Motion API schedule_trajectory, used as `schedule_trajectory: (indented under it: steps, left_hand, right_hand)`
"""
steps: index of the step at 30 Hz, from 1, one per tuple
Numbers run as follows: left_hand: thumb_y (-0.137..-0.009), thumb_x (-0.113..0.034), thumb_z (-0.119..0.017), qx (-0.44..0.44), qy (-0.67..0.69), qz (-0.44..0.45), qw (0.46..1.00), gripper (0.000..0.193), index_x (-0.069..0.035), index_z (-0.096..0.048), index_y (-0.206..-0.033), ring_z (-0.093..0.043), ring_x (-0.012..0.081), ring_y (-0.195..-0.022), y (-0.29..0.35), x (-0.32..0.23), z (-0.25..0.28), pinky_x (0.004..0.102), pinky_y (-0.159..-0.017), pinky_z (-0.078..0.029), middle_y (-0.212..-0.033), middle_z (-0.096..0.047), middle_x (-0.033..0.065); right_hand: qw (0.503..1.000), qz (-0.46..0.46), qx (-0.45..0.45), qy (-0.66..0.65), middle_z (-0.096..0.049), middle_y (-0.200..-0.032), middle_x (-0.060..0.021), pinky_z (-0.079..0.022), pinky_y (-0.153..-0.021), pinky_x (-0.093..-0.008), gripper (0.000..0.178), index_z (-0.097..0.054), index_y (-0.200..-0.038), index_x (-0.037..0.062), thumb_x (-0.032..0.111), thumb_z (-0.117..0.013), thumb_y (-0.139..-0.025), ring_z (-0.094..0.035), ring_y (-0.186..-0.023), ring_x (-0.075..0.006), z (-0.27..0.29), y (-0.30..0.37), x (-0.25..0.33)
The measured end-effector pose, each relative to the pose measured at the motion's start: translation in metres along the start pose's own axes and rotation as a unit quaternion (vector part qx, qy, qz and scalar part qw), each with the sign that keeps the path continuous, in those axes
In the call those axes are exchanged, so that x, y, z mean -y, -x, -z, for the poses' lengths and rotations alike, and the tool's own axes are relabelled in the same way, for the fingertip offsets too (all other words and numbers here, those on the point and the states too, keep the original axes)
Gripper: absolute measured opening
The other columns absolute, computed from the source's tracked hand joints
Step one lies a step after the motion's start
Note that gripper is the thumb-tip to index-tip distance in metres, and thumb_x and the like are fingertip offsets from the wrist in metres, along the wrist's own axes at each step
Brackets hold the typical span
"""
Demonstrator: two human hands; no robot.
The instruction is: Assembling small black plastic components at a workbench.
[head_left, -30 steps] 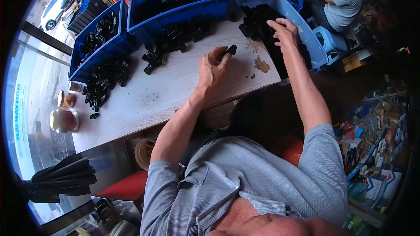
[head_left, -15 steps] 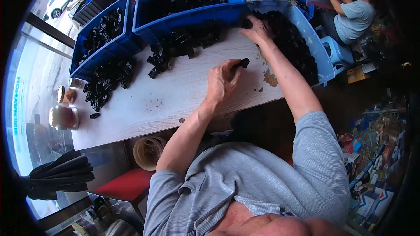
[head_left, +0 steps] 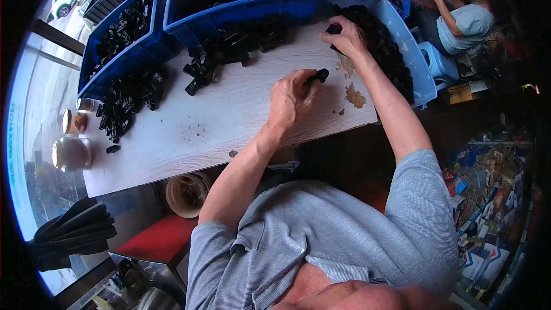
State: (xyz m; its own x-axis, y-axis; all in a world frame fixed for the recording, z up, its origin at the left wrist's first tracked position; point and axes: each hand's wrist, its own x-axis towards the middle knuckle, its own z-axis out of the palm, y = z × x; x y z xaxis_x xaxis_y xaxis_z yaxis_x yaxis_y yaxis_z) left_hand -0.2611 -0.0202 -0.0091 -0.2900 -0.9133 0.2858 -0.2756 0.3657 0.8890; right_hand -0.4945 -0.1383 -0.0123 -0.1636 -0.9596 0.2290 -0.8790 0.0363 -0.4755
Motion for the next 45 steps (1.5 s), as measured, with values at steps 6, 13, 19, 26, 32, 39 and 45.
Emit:
schedule_trajectory:
  steps: [6,13,19,26,32,39,45]
  left_hand:
    - [-0.087,-0.012,-0.068,-0.005,0.021,0.006,1.0,0.022,-0.003,-0.07,-0.107,-0.07,0.0326,-0.079,0.0,-0.004,-0.003,0.0386,-0.072,-0.055,-0.097,-0.071,0.0178]
    - [-0.09,-0.011,-0.067,0.004,-0.015,-0.007,1.0,0.026,0.0,-0.069,-0.114,-0.071,0.0208,-0.079,-0.001,-0.004,-0.002,0.0329,-0.072,-0.055,-0.098,-0.073,0.0158]
    - [-0.091,-0.01,-0.067,0.002,0.014,-0.001,1.0,0.025,0.001,-0.068,-0.113,-0.071,0.0203,-0.083,0.0,0.001,-0.004,0.0324,-0.073,-0.055,-0.1,-0.073,0.0158]
    - [-0.091,-0.011,-0.069,0.008,-0.001,-0.008,1.0,0.025,0.001,-0.069,-0.113,-0.072,0.0214,-0.088,-0.002,-0.001,-0.003,0.0338,-0.075,-0.056,-0.101,-0.073,0.0173]
    - [-0.091,-0.013,-0.067,-0.004,-0.024,-0.028,0.999,0.025,0.0,-0.069,-0.112,-0.073,0.0263,-0.086,-0.001,-0.001,-0.002,0.0347,-0.073,-0.056,-0.101,-0.073,0.0176]
    - [-0.09,-0.011,-0.069,0.002,-0.034,-0.025,0.999,0.025,0.0,-0.069,-0.112,-0.073,0.0247,-0.085,-0.001,-0.001,-0.004,0.0351,-0.074,-0.057,-0.101,-0.073,0.0175]
    - [-0.087,-0.01,-0.071,-0.013,-0.041,-0.038,0.998,0.026,-0.003,-0.07,-0.112,-0.073,0.0249,-0.086,0.0,0.003,-0.005,0.0335,-0.075,-0.056,-0.101,-0.073,0.0158]
  right_hand:
    - [1.0,0.014,0.015,-0.015,-0.067,-0.122,-0.0168,-0.051,-0.097,-0.0415,0.06,-0.066,-0.124,0.0138,0.034,-0.078,-0.069,-0.063,-0.115,-0.0353,0.005,0.003,-0.011]
    - [0.999,0.025,0.028,-0.037,-0.066,-0.125,-0.0173,-0.049,-0.1,-0.0404,0.061,-0.064,-0.125,0.0096,0.032,-0.079,-0.07,-0.061,-0.119,-0.0341,0.013,0.009,-0.008]
    - [0.996,0.054,0.032,-0.065,-0.067,-0.123,-0.0168,-0.047,-0.102,-0.0391,0.056,-0.064,-0.126,0.0106,0.023,-0.074,-0.073,-0.061,-0.118,-0.035,0.019,0.014,-0.009]
    - [0.996,0.032,0.047,-0.067,-0.07,-0.113,-0.0153,-0.049,-0.096,-0.0389,0.044,-0.069,-0.114,0.0064,0.024,-0.075,-0.074,-0.064,-0.11,-0.0301,0.017,0.013,-0.014]
    - [0.993,0.018,0.04,-0.114,-0.072,-0.1,-0.0108,-0.05,-0.088,-0.034,0.042,-0.071,-0.108,0.0046,0.031,-0.079,-0.076,-0.066,-0.098,-0.022,0.025,0.016,-0.008]
    - [0.925,-0.08,0.023,-0.371,-0.07,-0.093,-0.0013,-0.048,-0.085,-0.0267,0.032,-0.073,-0.101,0.0043,0.033,-0.075,-0.086,-0.063,-0.09,-0.0126,0.044,0.02,-0.026]
    - [0.846,-0.131,0.011,-0.517,-0.073,-0.103,-0.0142,-0.048,-0.099,-0.0342,0.041,-0.067,-0.109,0.0034,0.04,-0.066,-0.09,-0.067,-0.103,-0.0226,0.058,0.036,-0.016]
